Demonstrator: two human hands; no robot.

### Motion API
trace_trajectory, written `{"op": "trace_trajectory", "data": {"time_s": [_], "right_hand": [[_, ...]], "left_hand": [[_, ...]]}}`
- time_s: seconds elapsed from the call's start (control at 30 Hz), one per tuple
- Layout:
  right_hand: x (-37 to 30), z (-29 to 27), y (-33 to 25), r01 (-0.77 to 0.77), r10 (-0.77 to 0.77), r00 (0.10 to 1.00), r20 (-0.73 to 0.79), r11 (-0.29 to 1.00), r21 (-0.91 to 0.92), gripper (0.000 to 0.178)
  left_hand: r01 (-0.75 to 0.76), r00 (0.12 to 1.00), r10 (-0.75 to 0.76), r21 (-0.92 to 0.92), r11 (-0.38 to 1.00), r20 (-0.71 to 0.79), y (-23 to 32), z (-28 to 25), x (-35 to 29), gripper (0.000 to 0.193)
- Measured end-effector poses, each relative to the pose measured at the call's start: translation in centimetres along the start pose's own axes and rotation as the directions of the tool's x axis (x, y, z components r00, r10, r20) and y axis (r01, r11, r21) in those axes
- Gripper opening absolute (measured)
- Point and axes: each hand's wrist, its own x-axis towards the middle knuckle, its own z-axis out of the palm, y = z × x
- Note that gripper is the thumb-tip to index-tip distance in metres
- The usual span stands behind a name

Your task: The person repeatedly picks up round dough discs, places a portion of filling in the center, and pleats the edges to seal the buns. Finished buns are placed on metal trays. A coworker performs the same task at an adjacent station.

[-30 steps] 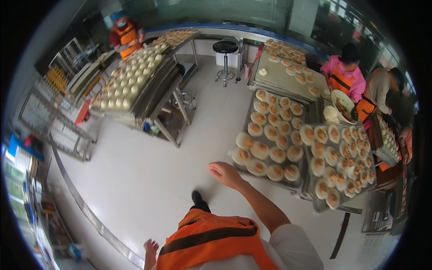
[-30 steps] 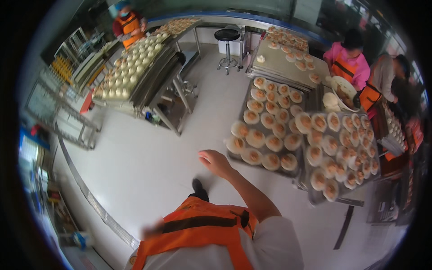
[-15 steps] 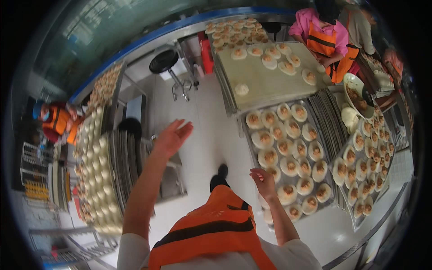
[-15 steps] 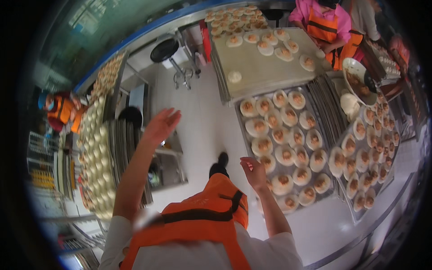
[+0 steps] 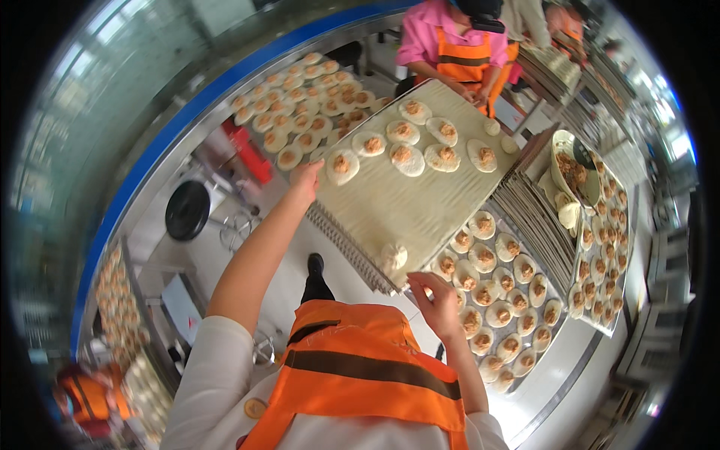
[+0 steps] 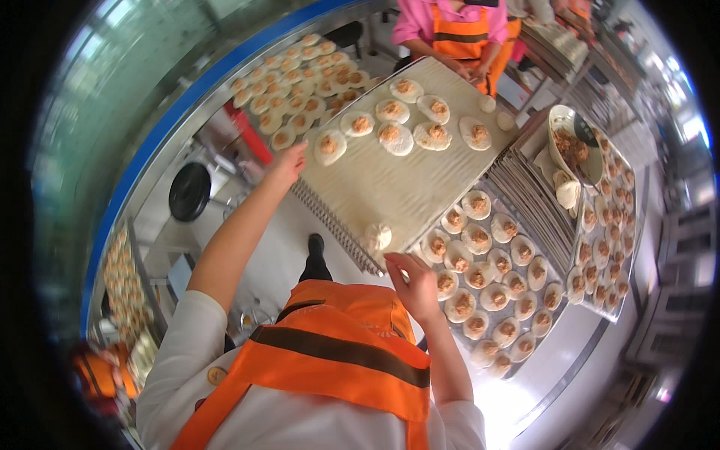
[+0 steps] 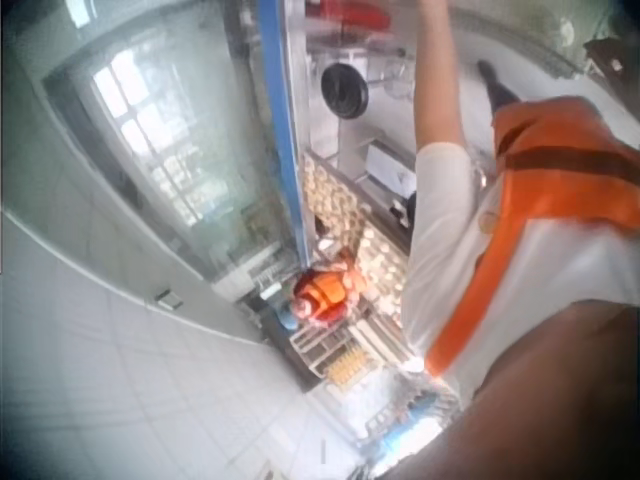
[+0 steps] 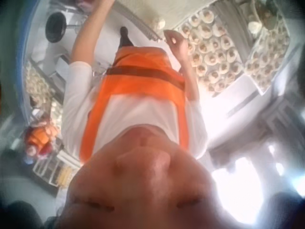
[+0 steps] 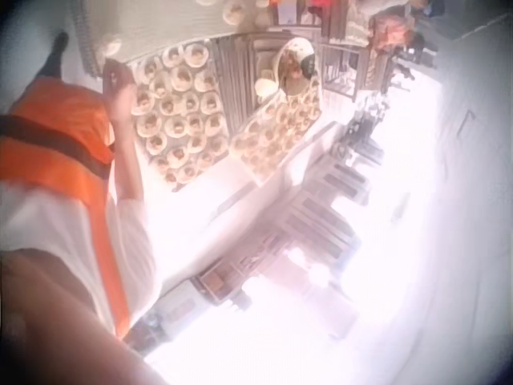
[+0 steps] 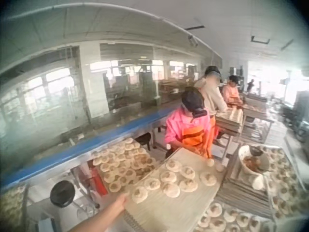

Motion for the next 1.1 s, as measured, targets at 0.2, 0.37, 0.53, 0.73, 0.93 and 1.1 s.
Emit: {"op": "trace_trajectory", "data": {"time_s": [0.2, 0.37, 0.53, 0.73, 0.93, 1.1], "right_hand": [[2.4, 8.5, -1.2, -0.443, 0.466, 0.839, -0.280, 0.885, 0.144, 0.016], [6.2, 13.9, -5.5, -0.427, 0.433, 0.841, -0.325, 0.899, 0.095, 0.018], [10.1, 15.2, -7.2, -0.401, 0.375, 0.831, -0.410, 0.916, 0.025, 0.013], [15.3, 16.2, -4.6, -0.348, 0.480, 0.760, -0.439, 0.870, 0.350, 0.026], [17.8, 17.2, -2.6, -0.462, 0.608, 0.793, 0.025, 0.575, 0.675, 0.036], [16.8, 18.5, -5.0, -0.322, 0.416, 0.834, -0.361, 0.900, 0.293, 0.017]], "left_hand": [[-0.174, 0.953, 0.108, 0.220, 0.960, 0.284, 0.5, 2.3, 5.3, 0.035], [-0.588, 0.760, 0.203, 0.520, 0.620, 0.618, 0.4, 1.3, 6.5, 0.042], [-0.888, 0.458, 0.239, 0.430, 0.160, 0.856, -0.2, 0.8, 5.7, 0.048], [-0.020, 0.689, -0.159, 0.238, 0.971, 0.707, 3.2, -1.5, 2.7, 0.040], [0.435, 0.416, -0.404, 0.212, 0.875, 0.815, 6.1, -3.2, -0.7, 0.032], [0.357, 0.438, -0.448, 0.307, 0.882, 0.780, 6.0, -2.9, -0.2, 0.028]]}}
